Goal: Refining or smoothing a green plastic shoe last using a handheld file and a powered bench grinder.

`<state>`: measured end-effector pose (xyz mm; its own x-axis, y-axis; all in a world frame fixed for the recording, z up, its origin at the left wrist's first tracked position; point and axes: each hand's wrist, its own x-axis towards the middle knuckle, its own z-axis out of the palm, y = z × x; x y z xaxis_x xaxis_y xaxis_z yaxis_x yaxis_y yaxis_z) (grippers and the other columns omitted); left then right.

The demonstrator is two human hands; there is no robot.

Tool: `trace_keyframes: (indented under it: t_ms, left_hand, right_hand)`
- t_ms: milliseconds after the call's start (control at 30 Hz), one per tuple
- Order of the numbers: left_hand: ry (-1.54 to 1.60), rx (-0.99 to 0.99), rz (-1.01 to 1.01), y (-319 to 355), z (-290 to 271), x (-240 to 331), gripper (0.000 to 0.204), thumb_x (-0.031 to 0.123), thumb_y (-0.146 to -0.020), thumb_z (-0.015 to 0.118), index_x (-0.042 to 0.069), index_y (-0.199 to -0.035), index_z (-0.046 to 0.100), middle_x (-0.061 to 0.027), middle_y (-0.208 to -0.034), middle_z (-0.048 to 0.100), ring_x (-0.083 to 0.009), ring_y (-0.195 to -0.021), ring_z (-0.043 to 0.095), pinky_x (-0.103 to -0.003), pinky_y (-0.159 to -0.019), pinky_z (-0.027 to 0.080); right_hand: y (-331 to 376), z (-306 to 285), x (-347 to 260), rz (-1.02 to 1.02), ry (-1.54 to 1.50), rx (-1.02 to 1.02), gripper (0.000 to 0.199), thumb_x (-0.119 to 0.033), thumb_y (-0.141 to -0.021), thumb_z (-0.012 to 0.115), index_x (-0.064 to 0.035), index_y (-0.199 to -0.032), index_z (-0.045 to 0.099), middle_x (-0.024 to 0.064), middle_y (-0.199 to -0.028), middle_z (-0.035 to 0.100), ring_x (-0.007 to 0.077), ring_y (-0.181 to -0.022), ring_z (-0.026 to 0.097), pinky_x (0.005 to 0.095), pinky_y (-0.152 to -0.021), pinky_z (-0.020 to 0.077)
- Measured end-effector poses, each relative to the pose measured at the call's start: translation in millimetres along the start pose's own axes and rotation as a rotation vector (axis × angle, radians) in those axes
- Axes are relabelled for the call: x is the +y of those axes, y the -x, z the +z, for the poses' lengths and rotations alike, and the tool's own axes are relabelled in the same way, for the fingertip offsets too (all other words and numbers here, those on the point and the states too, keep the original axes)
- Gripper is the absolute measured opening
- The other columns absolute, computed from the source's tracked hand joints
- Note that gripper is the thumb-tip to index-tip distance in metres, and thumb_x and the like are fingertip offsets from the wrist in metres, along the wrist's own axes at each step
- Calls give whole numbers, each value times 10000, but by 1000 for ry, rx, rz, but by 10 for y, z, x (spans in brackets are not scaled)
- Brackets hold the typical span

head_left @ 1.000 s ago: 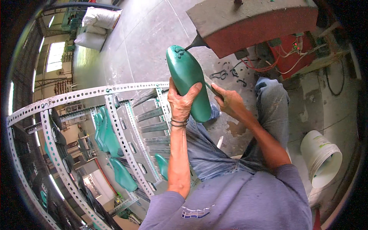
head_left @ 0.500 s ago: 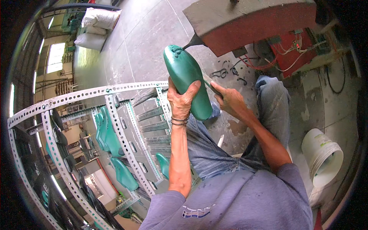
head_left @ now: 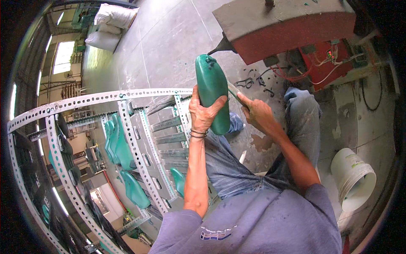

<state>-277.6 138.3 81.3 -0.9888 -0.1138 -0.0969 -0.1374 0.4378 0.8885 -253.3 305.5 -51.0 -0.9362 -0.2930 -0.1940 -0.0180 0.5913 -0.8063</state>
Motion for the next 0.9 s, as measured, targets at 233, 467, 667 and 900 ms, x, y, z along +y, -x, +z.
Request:
trace_keyframes:
  t_ms: [233, 467, 667, 900]
  left_hand:
    - [38, -14, 5, -62, 115, 13, 465, 132, -766, 845, 30, -1137, 585, -77, -987, 720, -142, -848, 677, -300, -763, 557]
    - [53, -6, -6, -60, 96, 67, 476, 146, -764, 850, 30, -1141, 585, -80, -984, 719, -142, -841, 677, -305, -757, 560]
    - [-75, 9, 69, -67, 75, 54, 508, 155, -755, 860, 30, -1158, 576, -86, -978, 719, -151, -824, 682, -310, -752, 565]
    - [-77, -14, 61, -65, 73, 75, 506, 140, -758, 851, 35, -1163, 568, -79, -965, 716, -151, -817, 682, -310, -747, 565]
  right_hand:
    - [17, -46, 21, -5, 84, -35, 532, -180, -926, 597, -235, -1446, 498, 201, -798, 646, 398, -739, 660, 524, -645, 512]
    - [39, -63, -2, -16, 84, -11, 542, -170, -920, 618, -239, -1445, 506, 182, -789, 623, 376, -729, 647, 504, -646, 508]
    - [47, -20, 24, -46, 93, -6, 577, -161, -913, 622, -250, -1464, 472, 178, -790, 625, 378, -728, 648, 506, -639, 505]
    - [25, 31, 36, -27, 104, -38, 579, -157, -907, 626, -262, -1455, 473, 189, -797, 640, 392, -719, 657, 523, -622, 505]
